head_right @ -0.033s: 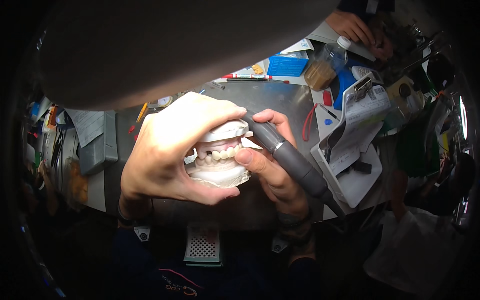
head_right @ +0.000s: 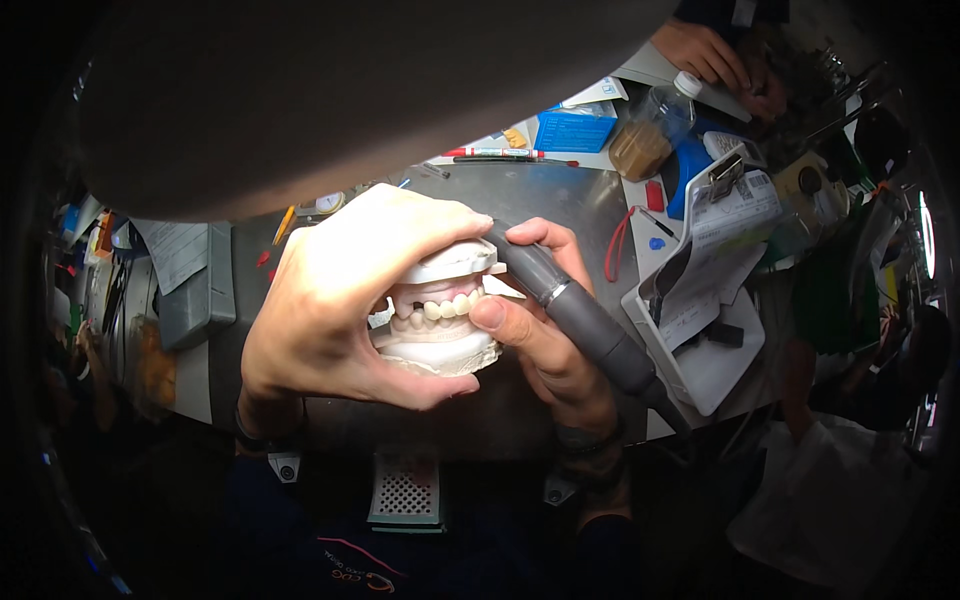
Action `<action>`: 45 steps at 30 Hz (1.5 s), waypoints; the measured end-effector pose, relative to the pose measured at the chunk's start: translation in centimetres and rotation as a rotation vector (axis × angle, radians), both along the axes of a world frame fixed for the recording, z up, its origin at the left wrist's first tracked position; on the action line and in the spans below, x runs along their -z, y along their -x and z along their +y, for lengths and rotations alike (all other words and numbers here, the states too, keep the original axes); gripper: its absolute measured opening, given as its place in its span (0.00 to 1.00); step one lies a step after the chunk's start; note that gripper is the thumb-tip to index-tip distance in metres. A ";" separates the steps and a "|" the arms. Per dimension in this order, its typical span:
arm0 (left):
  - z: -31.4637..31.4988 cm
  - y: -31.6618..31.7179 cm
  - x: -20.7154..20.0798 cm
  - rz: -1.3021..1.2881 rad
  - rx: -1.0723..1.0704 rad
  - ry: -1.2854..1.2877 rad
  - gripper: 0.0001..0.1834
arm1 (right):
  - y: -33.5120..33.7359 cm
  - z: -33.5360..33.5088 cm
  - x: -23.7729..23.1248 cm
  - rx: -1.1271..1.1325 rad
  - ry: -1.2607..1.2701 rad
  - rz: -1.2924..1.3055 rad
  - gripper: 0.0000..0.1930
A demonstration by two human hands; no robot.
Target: Using a rotary tool to grind and shape a dental prosthetic model and individual teeth components.
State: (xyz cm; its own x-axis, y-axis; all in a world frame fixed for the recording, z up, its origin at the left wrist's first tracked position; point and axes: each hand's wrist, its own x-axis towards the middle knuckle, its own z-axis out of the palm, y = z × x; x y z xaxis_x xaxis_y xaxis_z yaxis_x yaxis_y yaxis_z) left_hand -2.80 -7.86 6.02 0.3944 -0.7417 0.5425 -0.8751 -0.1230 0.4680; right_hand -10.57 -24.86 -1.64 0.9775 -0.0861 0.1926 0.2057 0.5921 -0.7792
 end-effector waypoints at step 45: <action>-4.6 -2.1 6.9 0.667 0.340 0.691 0.32 | 3.1 -0.8 -1.6 0.317 0.224 -0.270 0.19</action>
State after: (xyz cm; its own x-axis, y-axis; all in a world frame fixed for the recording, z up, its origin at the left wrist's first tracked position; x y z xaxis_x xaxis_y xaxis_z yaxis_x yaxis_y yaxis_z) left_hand -0.66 -12.50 -0.87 0.6001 -0.4784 0.6411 -0.3482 0.5653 0.7478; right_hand -13.65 -25.67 -0.07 0.8223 -0.2993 0.4840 0.5617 0.2907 -0.7746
